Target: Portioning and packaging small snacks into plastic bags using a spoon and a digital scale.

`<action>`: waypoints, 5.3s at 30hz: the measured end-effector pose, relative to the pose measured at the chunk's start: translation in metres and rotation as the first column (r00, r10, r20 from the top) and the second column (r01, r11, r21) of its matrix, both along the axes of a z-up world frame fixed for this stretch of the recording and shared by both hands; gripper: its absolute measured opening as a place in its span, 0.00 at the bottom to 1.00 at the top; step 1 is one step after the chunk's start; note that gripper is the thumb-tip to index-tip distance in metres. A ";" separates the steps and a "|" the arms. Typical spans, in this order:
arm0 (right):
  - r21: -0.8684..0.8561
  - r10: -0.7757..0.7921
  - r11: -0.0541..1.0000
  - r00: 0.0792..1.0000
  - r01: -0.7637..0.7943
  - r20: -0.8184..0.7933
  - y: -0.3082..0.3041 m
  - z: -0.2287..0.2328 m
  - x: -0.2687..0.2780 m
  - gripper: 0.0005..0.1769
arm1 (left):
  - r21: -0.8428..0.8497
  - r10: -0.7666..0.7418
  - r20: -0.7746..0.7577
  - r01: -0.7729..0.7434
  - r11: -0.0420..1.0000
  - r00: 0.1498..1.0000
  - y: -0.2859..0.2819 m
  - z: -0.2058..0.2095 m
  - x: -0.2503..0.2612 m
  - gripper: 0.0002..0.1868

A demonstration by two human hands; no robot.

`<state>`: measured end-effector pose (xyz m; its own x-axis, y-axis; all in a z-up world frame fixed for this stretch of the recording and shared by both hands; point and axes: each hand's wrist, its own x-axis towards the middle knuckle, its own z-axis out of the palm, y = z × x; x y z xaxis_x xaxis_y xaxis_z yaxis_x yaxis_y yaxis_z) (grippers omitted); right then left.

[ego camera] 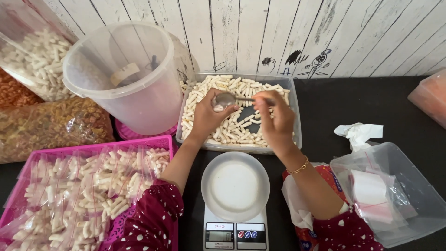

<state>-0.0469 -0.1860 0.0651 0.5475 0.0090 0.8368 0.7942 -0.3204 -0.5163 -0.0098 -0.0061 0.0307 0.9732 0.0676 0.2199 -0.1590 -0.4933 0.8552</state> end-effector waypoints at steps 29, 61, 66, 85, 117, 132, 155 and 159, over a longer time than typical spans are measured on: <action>-0.080 -0.248 0.963 0.724 0.259 -0.643 -0.060 -0.083 0.058 0.15 | 0.195 0.206 0.250 -0.258 0.946 0.946 0.006 -0.035 0.010 0.20; 0.433 0.014 0.892 0.948 0.132 -0.318 0.009 0.002 -0.007 0.08 | 0.173 0.165 0.160 -0.192 0.966 0.973 0.013 -0.038 0.018 0.31; 0.152 -0.031 0.987 0.996 0.043 -0.079 0.011 -0.013 -0.010 0.05 | -0.001 0.159 0.077 -0.159 0.987 0.984 0.013 -0.029 0.017 0.30; 0.111 -0.035 0.993 0.998 0.029 0.048 -0.013 -0.019 0.020 0.08 | 0.032 0.069 0.164 -0.075 0.997 0.984 0.014 -0.036 0.016 0.28; -0.012 0.298 0.893 0.610 -0.450 -0.734 -0.011 0.017 -0.058 0.19 | -0.371 -0.058 0.142 0.108 0.922 0.988 0.010 -0.001 -0.080 0.16; -0.440 -0.061 0.888 0.915 -0.133 -0.398 -0.037 -0.062 -0.058 0.13 | -0.063 -0.099 0.340 0.128 0.990 0.935 0.033 -0.001 -0.117 0.16; -0.353 -0.015 0.934 0.982 -0.054 -0.189 -0.035 -0.060 -0.050 0.17 | 0.242 -0.221 0.532 0.103 0.965 0.818 0.031 0.000 -0.122 0.20; -0.342 0.016 0.935 0.972 -0.097 -0.233 -0.036 -0.075 -0.041 0.04 | 0.262 -0.228 0.567 0.089 0.961 0.791 0.034 -0.012 -0.112 0.11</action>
<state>-0.0877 -0.2216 -0.0099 0.7088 0.3141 0.6316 0.6941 -0.4698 -0.5454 -0.1217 0.0282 0.0189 0.6431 -0.1909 0.7416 -0.6869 -0.5718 0.4485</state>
